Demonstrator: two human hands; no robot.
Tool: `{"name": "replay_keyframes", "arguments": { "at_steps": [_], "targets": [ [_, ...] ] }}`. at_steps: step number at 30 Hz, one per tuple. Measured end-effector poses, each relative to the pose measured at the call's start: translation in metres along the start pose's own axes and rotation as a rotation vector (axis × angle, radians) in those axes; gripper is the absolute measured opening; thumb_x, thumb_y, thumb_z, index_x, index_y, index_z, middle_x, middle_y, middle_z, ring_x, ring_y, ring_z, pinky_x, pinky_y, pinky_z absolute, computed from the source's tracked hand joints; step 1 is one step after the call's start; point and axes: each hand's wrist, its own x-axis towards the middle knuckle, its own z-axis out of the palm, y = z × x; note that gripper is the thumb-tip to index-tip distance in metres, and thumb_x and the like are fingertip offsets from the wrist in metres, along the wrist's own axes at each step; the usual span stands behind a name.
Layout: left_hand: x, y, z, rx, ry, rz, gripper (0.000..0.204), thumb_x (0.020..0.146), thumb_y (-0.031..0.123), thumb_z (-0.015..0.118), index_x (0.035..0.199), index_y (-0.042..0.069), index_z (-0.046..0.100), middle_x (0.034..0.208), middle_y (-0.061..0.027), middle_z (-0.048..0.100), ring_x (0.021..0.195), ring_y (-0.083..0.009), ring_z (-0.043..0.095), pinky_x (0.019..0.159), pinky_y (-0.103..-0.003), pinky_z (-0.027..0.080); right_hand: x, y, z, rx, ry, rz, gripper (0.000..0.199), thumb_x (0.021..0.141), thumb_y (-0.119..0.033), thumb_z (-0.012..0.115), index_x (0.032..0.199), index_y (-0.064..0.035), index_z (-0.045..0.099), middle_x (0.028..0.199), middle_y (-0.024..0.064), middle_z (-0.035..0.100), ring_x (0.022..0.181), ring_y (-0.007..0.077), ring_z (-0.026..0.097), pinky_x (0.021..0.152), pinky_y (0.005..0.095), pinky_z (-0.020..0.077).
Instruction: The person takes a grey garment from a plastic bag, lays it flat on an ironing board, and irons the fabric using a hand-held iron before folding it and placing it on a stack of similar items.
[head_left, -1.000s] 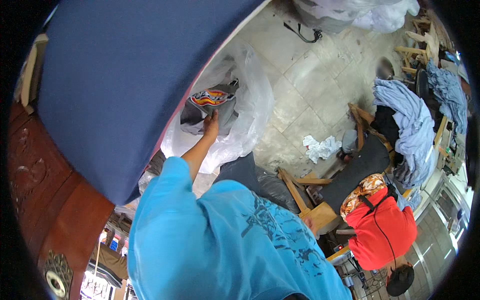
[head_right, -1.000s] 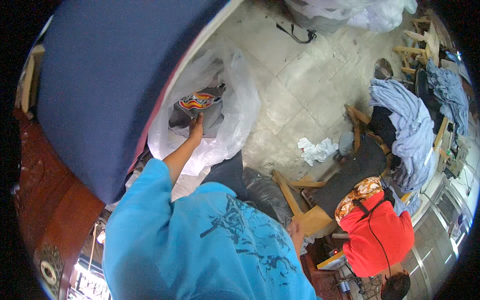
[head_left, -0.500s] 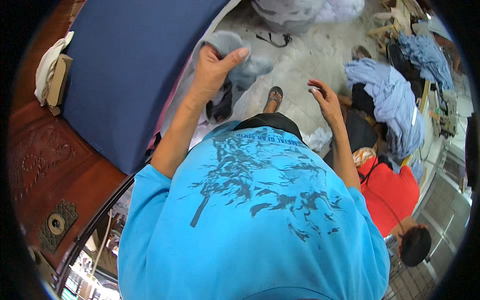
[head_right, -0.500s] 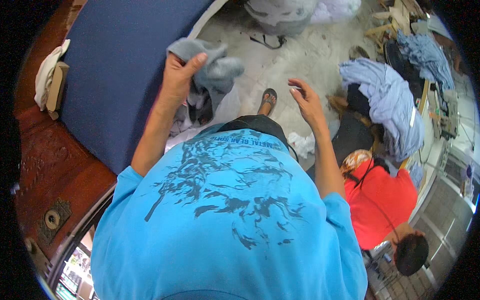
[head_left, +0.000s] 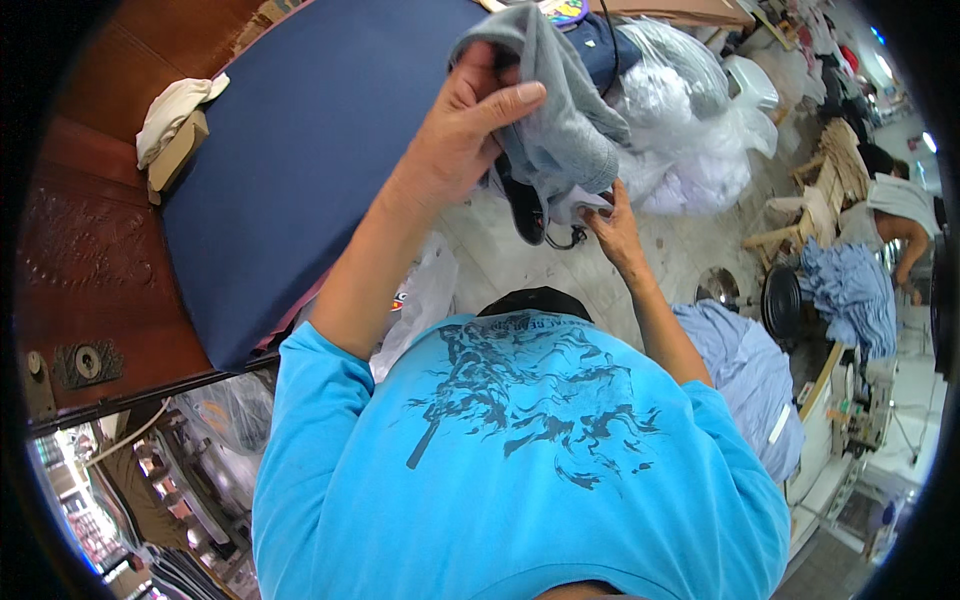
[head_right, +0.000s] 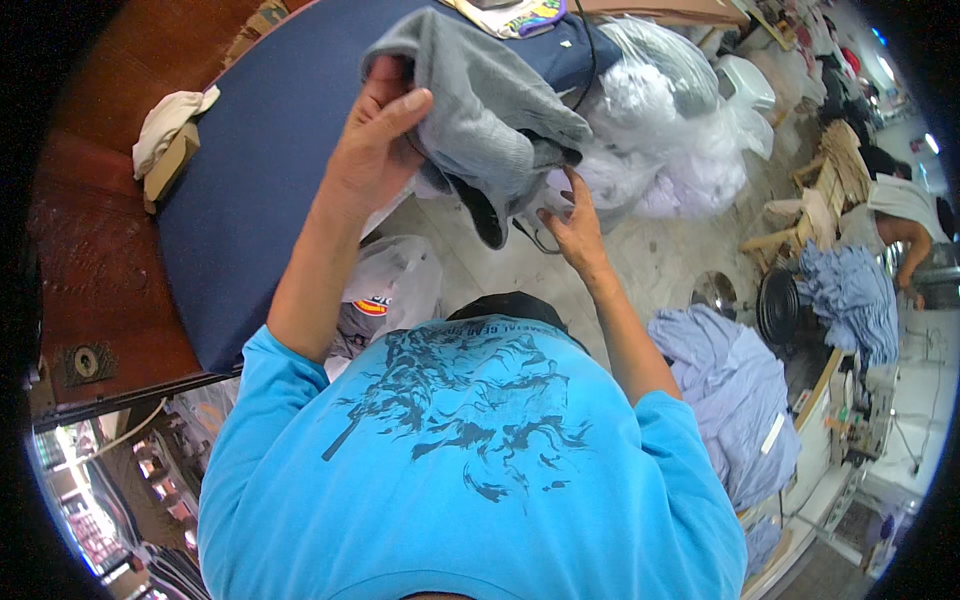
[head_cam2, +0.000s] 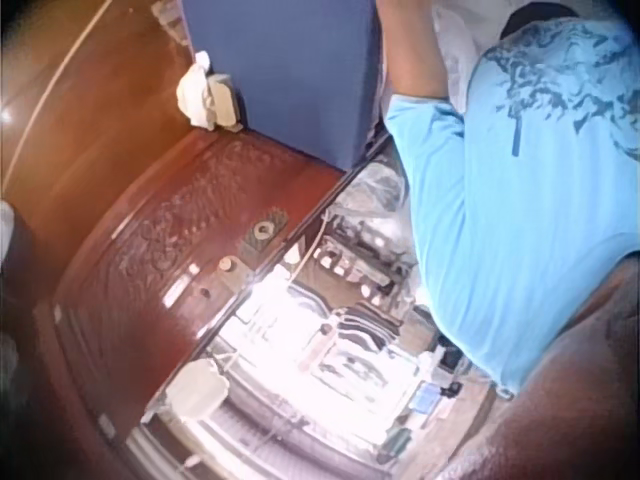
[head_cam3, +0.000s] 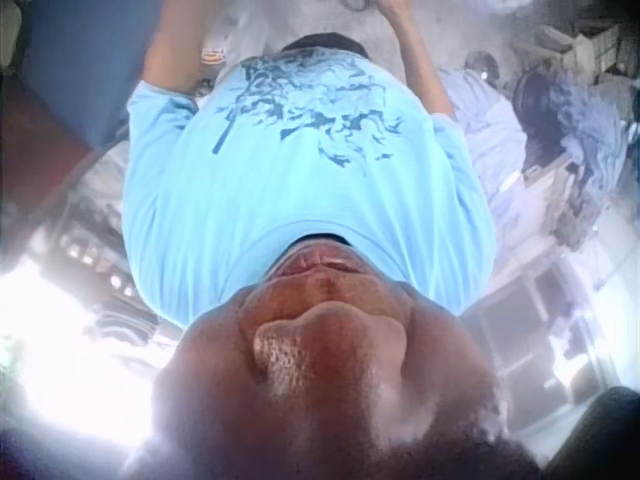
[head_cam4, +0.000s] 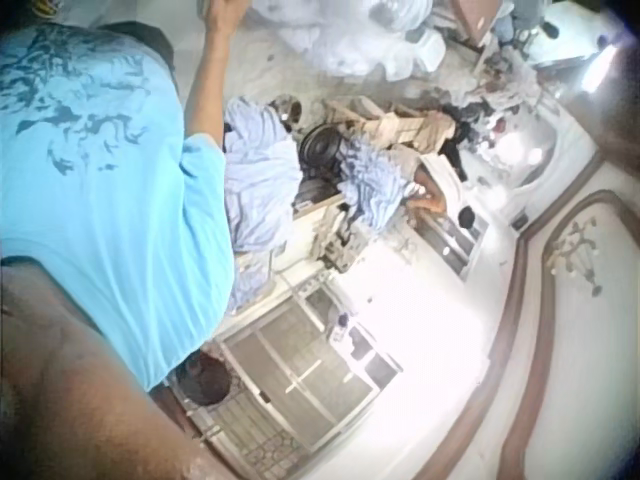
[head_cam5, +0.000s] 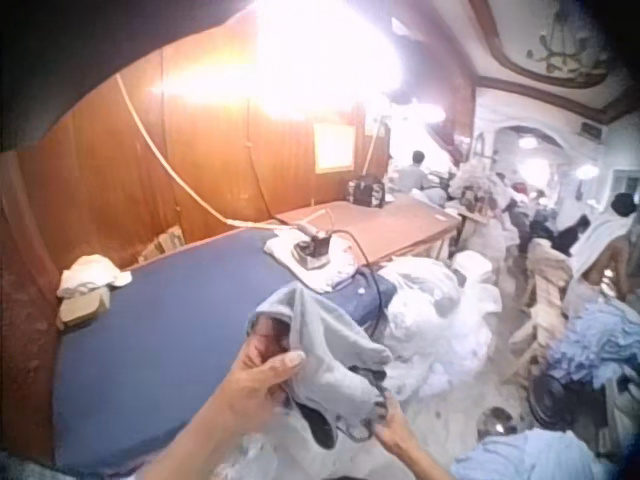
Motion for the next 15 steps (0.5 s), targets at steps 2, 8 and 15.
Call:
{"name": "replay_keyframes", "arguments": {
  "at_steps": [2, 8, 15],
  "targets": [
    [0.02, 0.014, -0.005, 0.189, -0.007, 0.108, 0.042, 0.084, 0.015, 0.059, 0.122, 0.005, 0.044, 0.113, -0.006, 0.055, 0.103, -0.0153, 0.054, 0.089, -0.03, 0.043, 0.004, 0.013, 0.003, 0.043, 0.002, 0.076, 0.047, 0.079, -0.016, 0.061, 0.122, -0.0057, 0.045, 0.114, 0.0132, 0.054, 0.095, 0.0242, 0.055, 0.079, 0.0343, 0.0438],
    [0.072, 0.082, 0.001, 0.509, 0.119, 0.332, 0.047, 0.083, 0.014, 0.06, 0.125, 0.009, 0.041, 0.106, -0.0012, 0.053, 0.095, -0.011, 0.053, 0.081, -0.025, 0.045, -0.043, 0.081, 0.033, -0.134, -0.697, 0.029, 0.027, 0.088, -0.025, 0.051, 0.105, -0.005, 0.059, 0.1, 0.0145, 0.062, 0.094, 0.0264, 0.058, 0.082, 0.0367, 0.0434],
    [0.123, 0.16, -0.032, 0.716, 0.044, 0.522, 0.032, 0.086, 0.016, 0.055, 0.115, 0.011, 0.046, 0.092, 0.0005, 0.052, 0.081, -0.0081, 0.053, 0.072, -0.022, 0.046, -0.005, 0.105, 0.049, -0.393, -0.749, -0.212, 0.042, 0.093, -0.035, 0.037, 0.122, -0.008, 0.05, 0.124, 0.0173, 0.049, 0.112, 0.0338, 0.046, 0.093, 0.0396, 0.0378]
  ]
}}
